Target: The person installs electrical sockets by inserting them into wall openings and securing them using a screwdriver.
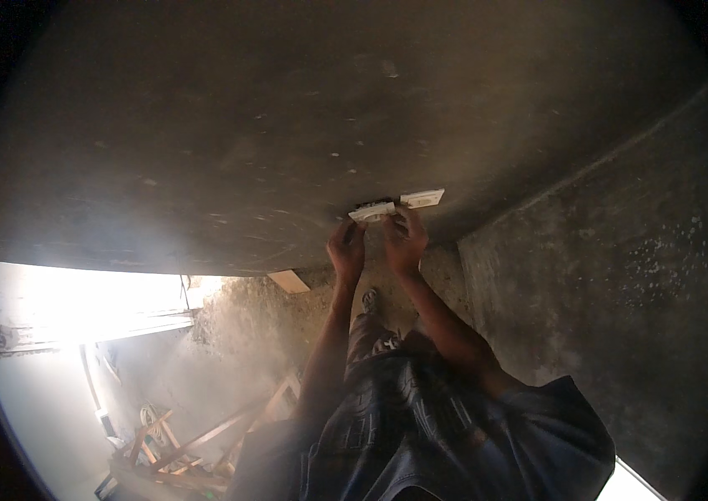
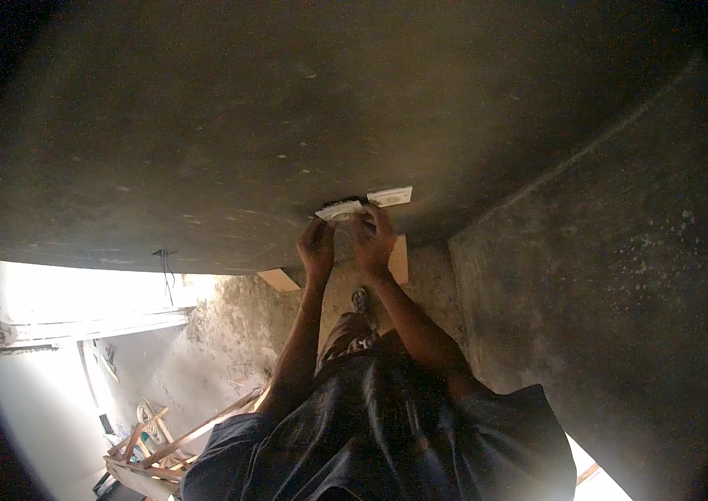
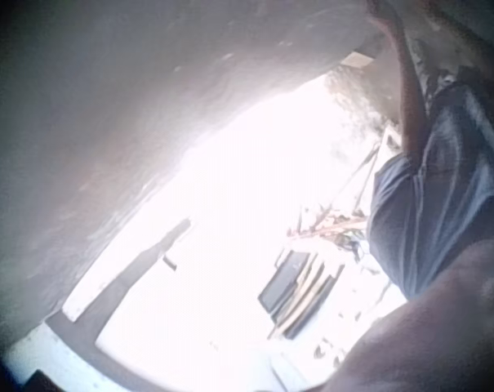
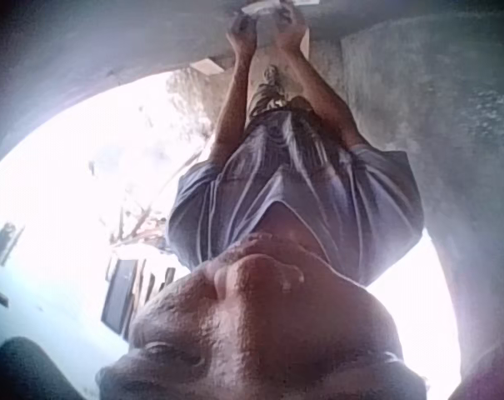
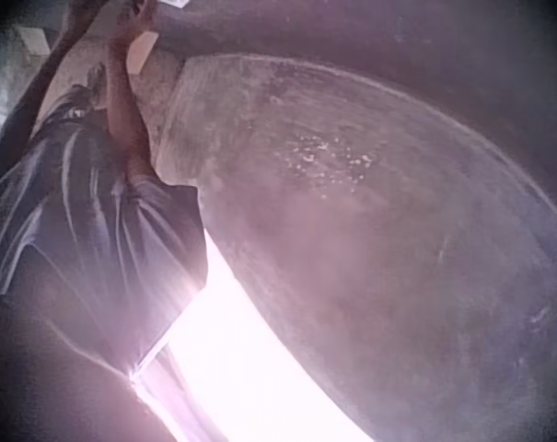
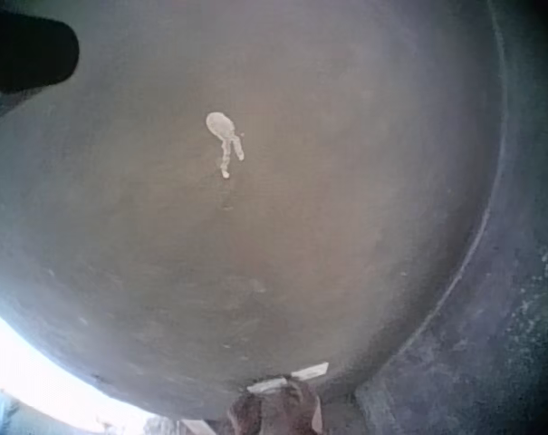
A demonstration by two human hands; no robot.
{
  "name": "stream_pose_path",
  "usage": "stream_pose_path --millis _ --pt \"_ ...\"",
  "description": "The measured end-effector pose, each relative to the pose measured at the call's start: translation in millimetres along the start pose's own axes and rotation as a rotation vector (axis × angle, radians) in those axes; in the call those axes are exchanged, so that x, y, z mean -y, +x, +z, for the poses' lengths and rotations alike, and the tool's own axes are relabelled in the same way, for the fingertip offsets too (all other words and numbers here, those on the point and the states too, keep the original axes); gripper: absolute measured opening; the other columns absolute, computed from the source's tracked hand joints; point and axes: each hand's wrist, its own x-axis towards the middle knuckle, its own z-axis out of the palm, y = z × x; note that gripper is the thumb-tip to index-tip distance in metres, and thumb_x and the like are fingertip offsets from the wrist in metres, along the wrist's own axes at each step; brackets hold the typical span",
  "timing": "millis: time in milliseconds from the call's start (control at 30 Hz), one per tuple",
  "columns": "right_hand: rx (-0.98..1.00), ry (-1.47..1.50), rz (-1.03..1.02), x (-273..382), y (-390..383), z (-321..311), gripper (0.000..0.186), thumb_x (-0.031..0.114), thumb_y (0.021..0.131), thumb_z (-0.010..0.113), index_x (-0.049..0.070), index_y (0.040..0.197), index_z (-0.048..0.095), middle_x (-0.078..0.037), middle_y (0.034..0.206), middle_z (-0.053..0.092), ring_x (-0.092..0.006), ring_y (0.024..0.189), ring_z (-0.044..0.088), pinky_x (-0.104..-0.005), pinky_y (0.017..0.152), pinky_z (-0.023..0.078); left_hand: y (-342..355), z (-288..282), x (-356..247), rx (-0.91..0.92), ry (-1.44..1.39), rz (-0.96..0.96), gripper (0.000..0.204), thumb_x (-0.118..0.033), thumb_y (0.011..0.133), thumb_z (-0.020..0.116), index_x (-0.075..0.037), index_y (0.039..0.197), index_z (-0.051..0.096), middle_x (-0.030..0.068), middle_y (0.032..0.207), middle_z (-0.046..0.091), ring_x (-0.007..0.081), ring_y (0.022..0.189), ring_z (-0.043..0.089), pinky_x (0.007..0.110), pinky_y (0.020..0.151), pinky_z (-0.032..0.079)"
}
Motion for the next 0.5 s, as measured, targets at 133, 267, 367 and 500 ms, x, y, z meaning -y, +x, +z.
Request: stream_pose_path --millis 133,267,367,500 --pt "-0.021 -0.121 0.015 5 -5 -2 0.027 0.006 0.088 0.067 0.0 0.114 0.061 -0.013 0.107 0.064 -0.0216 0.097 0.066 -0.0344 0.08 0.057 -3 1 3 0.0 0.032 -0.088 0.014 -0.007 0.085 0.072 0.003 0.092 0.067 0.0127 0.077 0.068 0.013 0.071 0.062 0.028 0.067 0.05" --pt "-0.092 -0.109 -0.024 0 0 3 0.023 0.001 0.082 0.071 -0.002 0.105 0.065 -0.012 0.1 0.066 -0.0192 0.09 0.068 -0.0325 0.075 0.058 -2 3 -15 -0.197 -0.019 -0.098 0.014 -0.009 0.085 0.073 0.002 0.093 0.068 0.0102 0.082 0.07 0.0142 0.074 0.066 0.03 0.07 0.052" --pt "-0.109 -0.16 -0.119 -3 -1 1 0.021 0.0 0.081 0.072 -0.003 0.101 0.067 -0.013 0.098 0.066 -0.0199 0.088 0.069 -0.0333 0.074 0.059 -5 6 -19 -0.19 -0.081 -0.171 0.015 -0.009 0.085 0.073 0.001 0.094 0.067 0.0091 0.085 0.07 0.0144 0.077 0.067 0.03 0.071 0.052" --pt "-0.073 -0.163 -0.139 -2 5 -3 0.019 0.0 0.079 0.074 -0.004 0.097 0.069 -0.014 0.095 0.068 -0.0198 0.087 0.07 -0.0317 0.072 0.058 -10 13 -2 -0.235 -0.103 -0.157 0.017 -0.014 0.087 0.072 -0.001 0.098 0.068 0.0096 0.093 0.07 0.0151 0.082 0.066 0.032 0.074 0.053"
